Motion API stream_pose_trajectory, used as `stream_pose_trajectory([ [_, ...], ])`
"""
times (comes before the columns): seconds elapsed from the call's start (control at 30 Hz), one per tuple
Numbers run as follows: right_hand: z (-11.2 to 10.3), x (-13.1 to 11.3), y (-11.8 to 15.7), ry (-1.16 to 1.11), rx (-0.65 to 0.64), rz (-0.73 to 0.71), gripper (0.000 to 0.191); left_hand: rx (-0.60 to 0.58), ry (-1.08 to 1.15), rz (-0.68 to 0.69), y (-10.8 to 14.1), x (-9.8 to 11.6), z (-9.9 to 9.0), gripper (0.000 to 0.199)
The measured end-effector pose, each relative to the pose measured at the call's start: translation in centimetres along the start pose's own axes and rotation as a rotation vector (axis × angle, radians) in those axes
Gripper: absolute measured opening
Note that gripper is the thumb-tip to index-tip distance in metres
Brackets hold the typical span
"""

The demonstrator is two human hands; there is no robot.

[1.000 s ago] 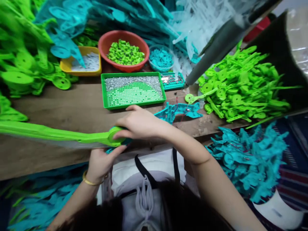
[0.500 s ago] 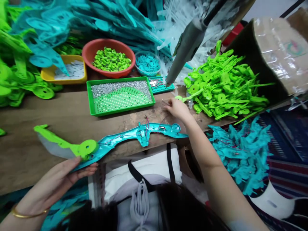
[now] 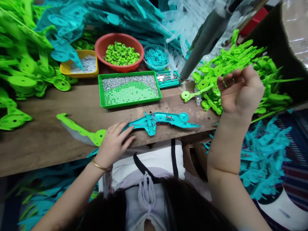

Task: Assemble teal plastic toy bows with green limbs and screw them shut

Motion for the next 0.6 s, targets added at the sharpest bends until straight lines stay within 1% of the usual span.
stream_pose_trajectory([
  [0.07, -0.4, -1.3, 1.8, -0.083, -0.024, 0.088, 0.018, -0.019, -0.020, 0.011, -0.5, -0.2, 0.8, 0.034],
  [0.13, -0.5, -1.4, 4.0, -0.088, -0.078, 0.155, 0.018, -0.039, -0.028, 0.031, -0.6, -0.6, 1.0, 0.033],
  [0.2, -0.7, -0.6, 5.7, -0.034, -0.102, 0.176, 0.021, -0.050, -0.025, 0.058, -0.5, -1.1, 0.8, 0.032],
  [0.27, -0.8, 0.8, 6.4, 0.033, -0.105, 0.183, 0.027, -0.050, -0.014, 0.081, -0.5, -1.3, 0.5, 0.030],
  [0.33, -0.7, 2.5, 6.0, 0.036, -0.091, 0.215, 0.032, -0.055, 0.002, 0.093, -0.7, -1.1, 0.4, 0.029],
  [0.4, 0.0, 4.3, 5.1, -0.020, -0.074, 0.241, 0.035, -0.061, 0.016, 0.095, -1.1, -0.5, 0.5, 0.028],
  [0.5, 2.0, 7.7, 3.4, -0.033, -0.057, 0.228, 0.032, -0.073, 0.021, 0.113, -2.1, 0.9, 1.2, 0.032],
  [0.6, 4.6, 11.8, 1.7, 0.086, -0.012, 0.180, 0.032, -0.074, 0.035, 0.146, -2.8, 2.2, 2.2, 0.033],
])
Point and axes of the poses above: each hand's wrist, its own y-axis away from the middle knuckle, its own z-axis out of the palm, x = y × z, the point moved 4 cm from there along -y, towards the middle knuckle, and after that the axes turned 6 degrees about y, right-handed, at the moved point
